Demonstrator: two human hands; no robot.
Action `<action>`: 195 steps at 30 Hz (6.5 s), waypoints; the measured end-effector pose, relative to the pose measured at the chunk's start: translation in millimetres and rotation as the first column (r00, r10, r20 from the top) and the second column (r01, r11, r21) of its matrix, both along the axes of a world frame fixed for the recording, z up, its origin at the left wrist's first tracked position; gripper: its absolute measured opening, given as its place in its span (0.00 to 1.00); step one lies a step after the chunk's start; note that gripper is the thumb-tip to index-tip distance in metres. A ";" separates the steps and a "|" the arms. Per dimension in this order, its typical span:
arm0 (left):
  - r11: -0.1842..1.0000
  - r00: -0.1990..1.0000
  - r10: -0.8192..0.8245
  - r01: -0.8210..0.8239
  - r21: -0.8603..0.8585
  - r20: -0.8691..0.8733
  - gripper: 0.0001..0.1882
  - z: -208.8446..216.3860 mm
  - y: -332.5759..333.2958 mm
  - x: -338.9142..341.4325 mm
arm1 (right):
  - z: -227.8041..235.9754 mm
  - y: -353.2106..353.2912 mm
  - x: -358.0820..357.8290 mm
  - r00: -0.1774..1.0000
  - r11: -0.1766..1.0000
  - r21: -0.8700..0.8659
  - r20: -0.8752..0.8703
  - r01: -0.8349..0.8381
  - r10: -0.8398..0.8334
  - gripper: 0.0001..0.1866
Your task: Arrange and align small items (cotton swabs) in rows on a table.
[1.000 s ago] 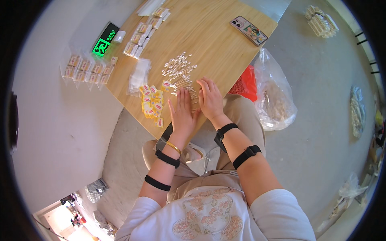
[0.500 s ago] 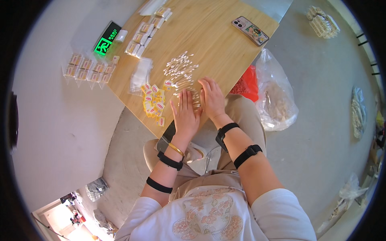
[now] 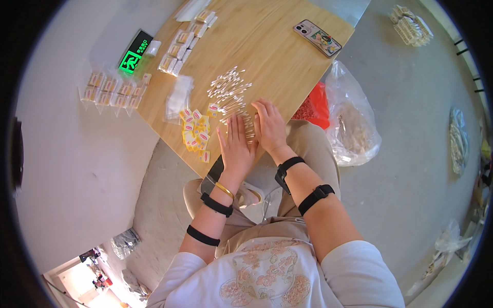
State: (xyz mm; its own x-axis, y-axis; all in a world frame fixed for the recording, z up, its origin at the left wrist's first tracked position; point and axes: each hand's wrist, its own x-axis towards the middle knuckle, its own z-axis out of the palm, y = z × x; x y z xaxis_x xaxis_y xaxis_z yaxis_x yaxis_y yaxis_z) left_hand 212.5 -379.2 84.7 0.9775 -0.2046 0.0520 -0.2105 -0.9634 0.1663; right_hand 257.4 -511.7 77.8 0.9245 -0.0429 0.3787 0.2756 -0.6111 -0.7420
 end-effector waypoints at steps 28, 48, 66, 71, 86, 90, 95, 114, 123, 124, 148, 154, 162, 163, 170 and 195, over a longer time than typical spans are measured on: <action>0.999 0.999 0.036 -0.035 0.037 -0.029 0.42 3.1 -5.2 -16.3 | -5.1 0.7 1.4 1.000 1.000 -0.005 0.023 0.005 -0.004 0.16; 0.999 0.999 -0.036 0.035 -0.007 -0.027 0.42 0.5 9.4 -2.6 | -2.9 1.7 -0.1 1.000 0.999 -0.035 0.007 0.019 -0.019 0.16; 0.999 0.999 -0.016 0.015 -0.029 -0.030 0.42 2.2 22.7 6.5 | 0.7 -3.3 -0.2 0.999 0.996 0.082 -0.025 -0.030 0.032 0.17; 1.000 0.999 0.011 -0.011 -0.010 -0.034 0.42 -3.9 37.0 -13.0 | 4.5 -9.1 2.5 0.983 0.919 0.384 -0.113 -0.091 0.145 0.19; 0.981 0.996 0.050 -0.037 -0.189 0.067 0.59 7.9 33.0 12.6 | -7.6 -0.2 -23.2 0.967 0.741 0.669 -0.147 -0.057 0.207 0.22; 0.951 0.997 0.059 -0.038 -0.306 0.057 0.57 6.8 40.9 9.7 | -5.3 0.3 -21.8 0.966 0.732 0.678 -0.143 -0.063 0.216 0.22; 0.680 0.988 0.150 -0.123 -0.723 -0.027 0.49 -2.2 47.5 5.1 | 4.0 9.0 -13.6 0.955 0.787 0.610 -0.172 -0.090 0.243 0.22; 0.778 0.972 0.199 -0.076 -0.624 0.129 0.42 -5.1 24.9 29.2 | 0.8 5.6 15.2 0.966 0.919 0.330 -0.069 -0.215 0.250 0.25; 0.997 0.996 0.077 -0.077 -0.009 0.040 0.42 -9.7 15.0 50.2 | 6.0 -8.6 28.8 0.980 0.977 0.128 -0.076 -0.173 0.183 0.20; 0.997 0.996 0.075 -0.074 -0.010 0.039 0.42 -7.2 14.0 53.0 | 5.1 -9.3 27.9 0.984 0.981 0.107 -0.064 -0.160 0.167 0.20; 0.999 0.999 0.052 -0.052 0.012 0.009 0.41 0.8 7.1 43.1 | -0.9 -0.6 68.2 0.987 0.974 -0.173 0.037 -0.147 0.155 0.14; 0.996 0.998 0.051 -0.052 -0.077 -0.021 0.41 3.3 6.8 20.0 | 5.6 3.4 78.9 0.979 0.972 -0.133 0.042 -0.194 0.201 0.10; 0.995 0.995 0.090 -0.088 0.036 -0.042 0.42 -0.6 7.2 21.2 | 10.2 0.6 70.3 0.960 0.953 -0.134 0.029 -0.273 0.279 0.09; 0.996 0.995 0.088 -0.087 0.034 -0.041 0.42 -1.9 6.8 23.8 | 8.9 -0.8 69.7 0.960 0.952 -0.140 0.032 -0.271 0.277 0.09; 0.993 0.993 0.108 -0.111 0.048 0.056 0.43 -3.9 4.5 35.1 | -2.3 -11.5 64.2 0.985 0.981 -0.115 0.063 -0.154 0.162 0.08; 0.999 0.998 0.017 -0.015 -0.038 0.055 0.43 -2.0 8.2 48.7 | -3.4 6.8 108.7 0.958 0.953 -0.109 0.010 -0.284 0.287 0.08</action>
